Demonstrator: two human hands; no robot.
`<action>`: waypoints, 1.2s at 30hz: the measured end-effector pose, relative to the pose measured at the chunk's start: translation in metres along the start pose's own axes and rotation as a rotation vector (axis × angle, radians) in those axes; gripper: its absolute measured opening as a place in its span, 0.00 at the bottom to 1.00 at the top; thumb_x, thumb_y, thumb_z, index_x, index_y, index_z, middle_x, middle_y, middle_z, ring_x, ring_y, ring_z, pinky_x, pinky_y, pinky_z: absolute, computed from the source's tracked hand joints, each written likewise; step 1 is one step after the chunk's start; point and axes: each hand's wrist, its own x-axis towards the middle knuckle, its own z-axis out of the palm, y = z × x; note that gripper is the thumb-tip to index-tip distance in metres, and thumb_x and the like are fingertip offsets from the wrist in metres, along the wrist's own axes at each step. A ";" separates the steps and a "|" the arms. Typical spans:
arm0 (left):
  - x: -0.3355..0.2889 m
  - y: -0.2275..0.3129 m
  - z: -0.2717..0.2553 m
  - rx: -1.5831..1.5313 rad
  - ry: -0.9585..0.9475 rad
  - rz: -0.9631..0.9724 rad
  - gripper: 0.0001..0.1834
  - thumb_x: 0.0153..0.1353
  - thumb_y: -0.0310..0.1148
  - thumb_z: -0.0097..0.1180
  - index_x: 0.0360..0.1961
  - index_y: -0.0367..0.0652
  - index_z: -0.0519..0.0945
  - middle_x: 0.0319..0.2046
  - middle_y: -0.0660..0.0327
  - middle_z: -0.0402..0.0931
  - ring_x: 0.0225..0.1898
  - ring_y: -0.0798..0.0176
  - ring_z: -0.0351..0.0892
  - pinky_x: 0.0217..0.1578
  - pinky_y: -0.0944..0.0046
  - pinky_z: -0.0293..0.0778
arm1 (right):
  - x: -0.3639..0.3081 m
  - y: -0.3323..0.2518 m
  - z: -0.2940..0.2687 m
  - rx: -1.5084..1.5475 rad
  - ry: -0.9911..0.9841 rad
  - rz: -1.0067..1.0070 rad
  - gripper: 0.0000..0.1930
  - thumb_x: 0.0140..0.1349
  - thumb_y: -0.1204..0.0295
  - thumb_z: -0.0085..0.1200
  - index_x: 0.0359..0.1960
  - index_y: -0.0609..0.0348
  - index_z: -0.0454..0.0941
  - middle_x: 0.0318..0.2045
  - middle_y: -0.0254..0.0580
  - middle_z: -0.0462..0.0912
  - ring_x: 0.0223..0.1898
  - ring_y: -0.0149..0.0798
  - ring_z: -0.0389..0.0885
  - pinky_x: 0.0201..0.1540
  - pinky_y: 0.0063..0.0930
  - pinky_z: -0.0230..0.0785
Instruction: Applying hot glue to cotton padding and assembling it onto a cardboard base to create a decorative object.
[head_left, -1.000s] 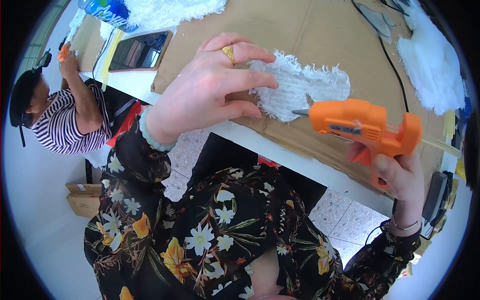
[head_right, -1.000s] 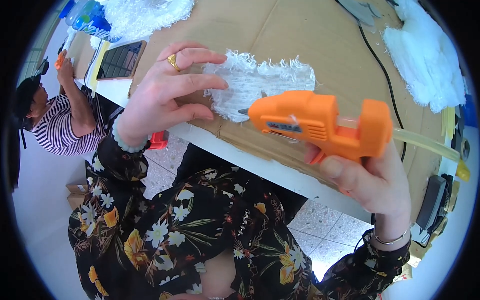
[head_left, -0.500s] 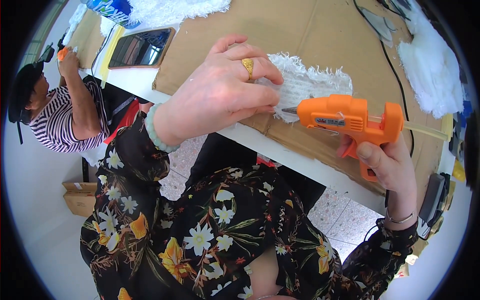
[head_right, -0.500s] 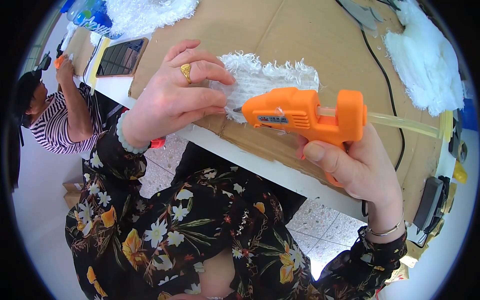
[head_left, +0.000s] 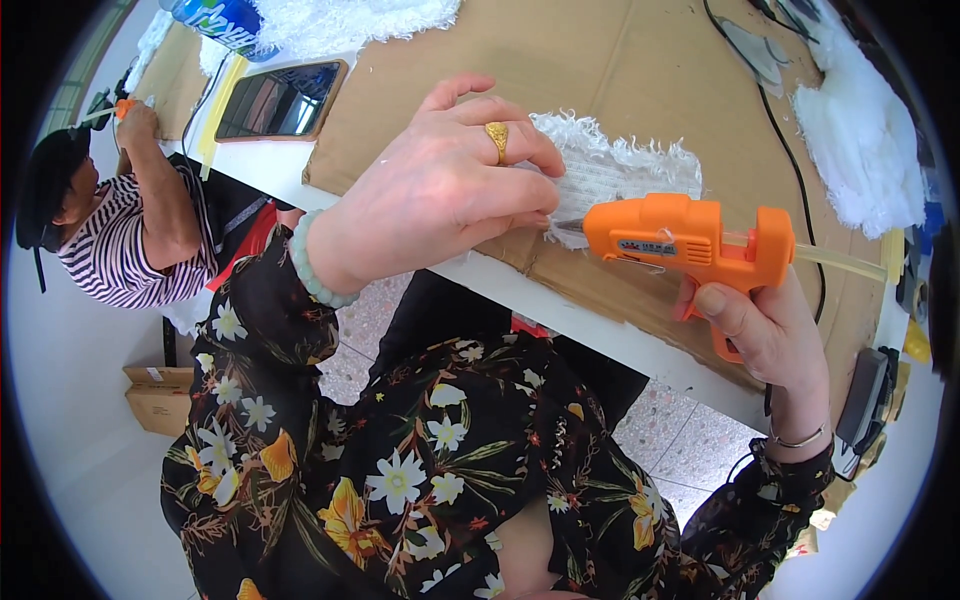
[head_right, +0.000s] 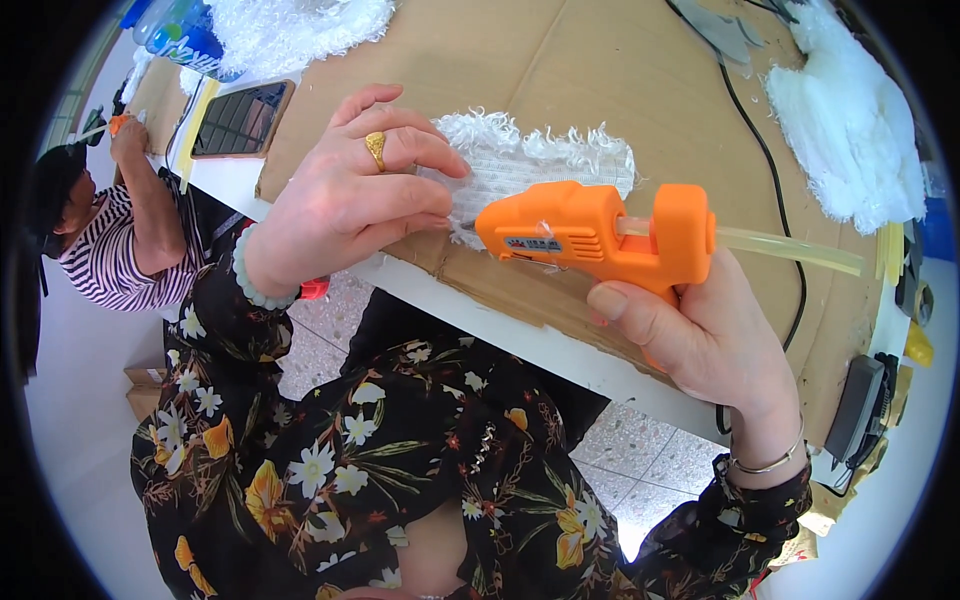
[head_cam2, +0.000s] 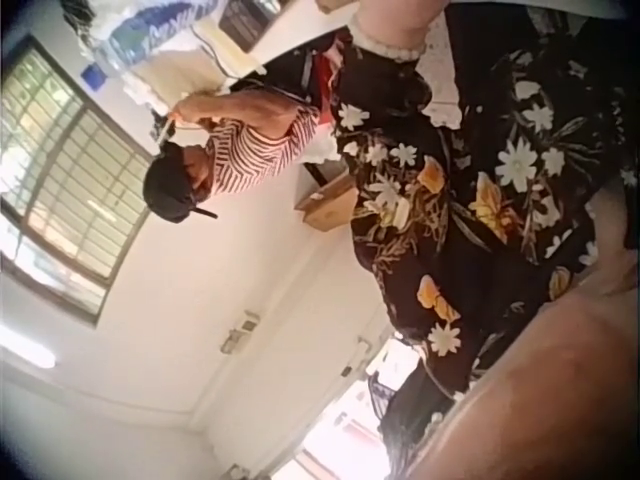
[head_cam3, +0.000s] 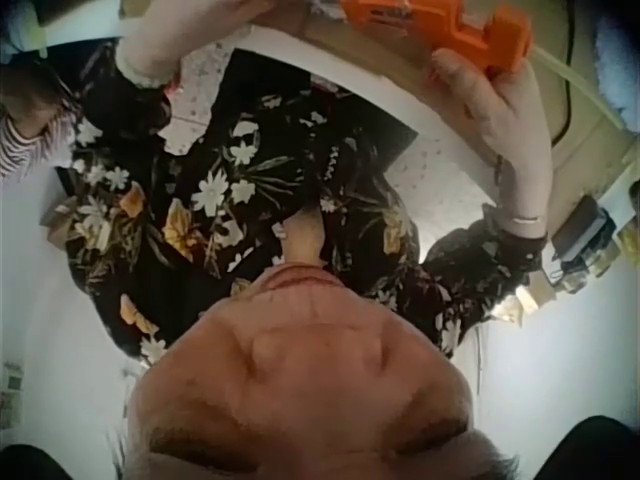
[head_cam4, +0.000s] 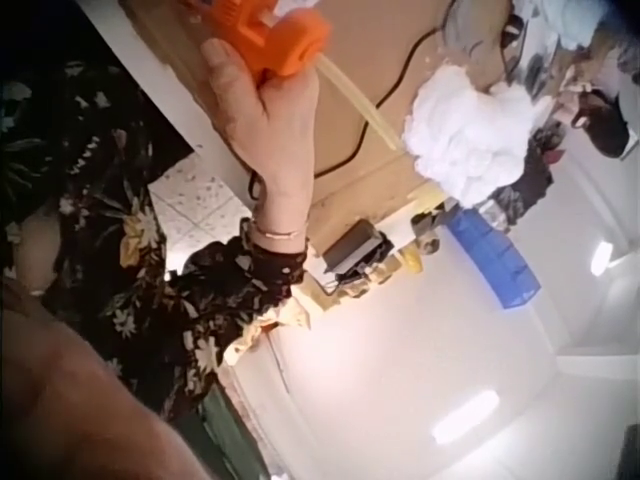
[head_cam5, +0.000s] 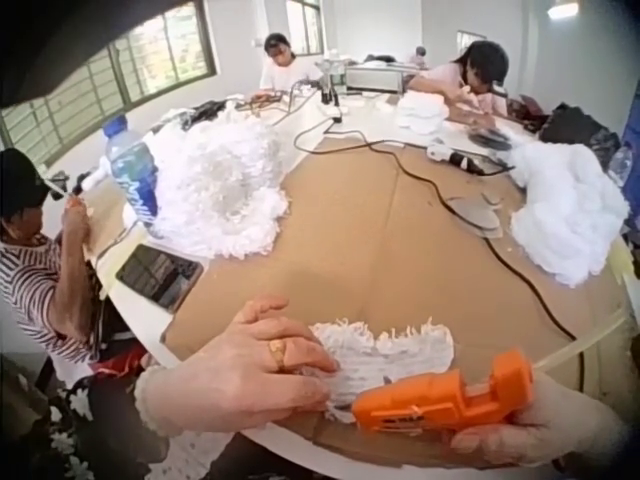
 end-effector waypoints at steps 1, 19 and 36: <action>0.000 0.000 0.000 0.001 0.001 -0.001 0.09 0.45 0.30 0.65 0.28 0.47 0.77 0.39 0.67 0.78 0.46 0.58 0.74 0.56 0.45 0.59 | 0.000 0.000 0.000 -0.009 0.002 0.023 0.21 0.60 0.57 0.55 0.44 0.63 0.74 0.28 0.34 0.78 0.31 0.27 0.73 0.34 0.21 0.64; 0.011 0.004 0.005 0.111 0.011 0.022 0.07 0.47 0.29 0.61 0.28 0.47 0.76 0.33 0.69 0.76 0.40 0.61 0.74 0.52 0.54 0.63 | -0.006 0.004 -0.004 -0.064 0.040 0.047 0.18 0.60 0.56 0.55 0.37 0.61 0.74 0.25 0.33 0.76 0.28 0.26 0.72 0.30 0.21 0.63; 0.014 0.005 0.002 0.174 -0.075 0.034 0.16 0.41 0.27 0.64 0.35 0.47 0.78 0.38 0.69 0.79 0.44 0.58 0.73 0.57 0.43 0.58 | -0.007 0.012 -0.008 -0.025 0.057 0.056 0.21 0.59 0.66 0.59 0.49 0.63 0.68 0.25 0.31 0.73 0.26 0.24 0.68 0.31 0.21 0.63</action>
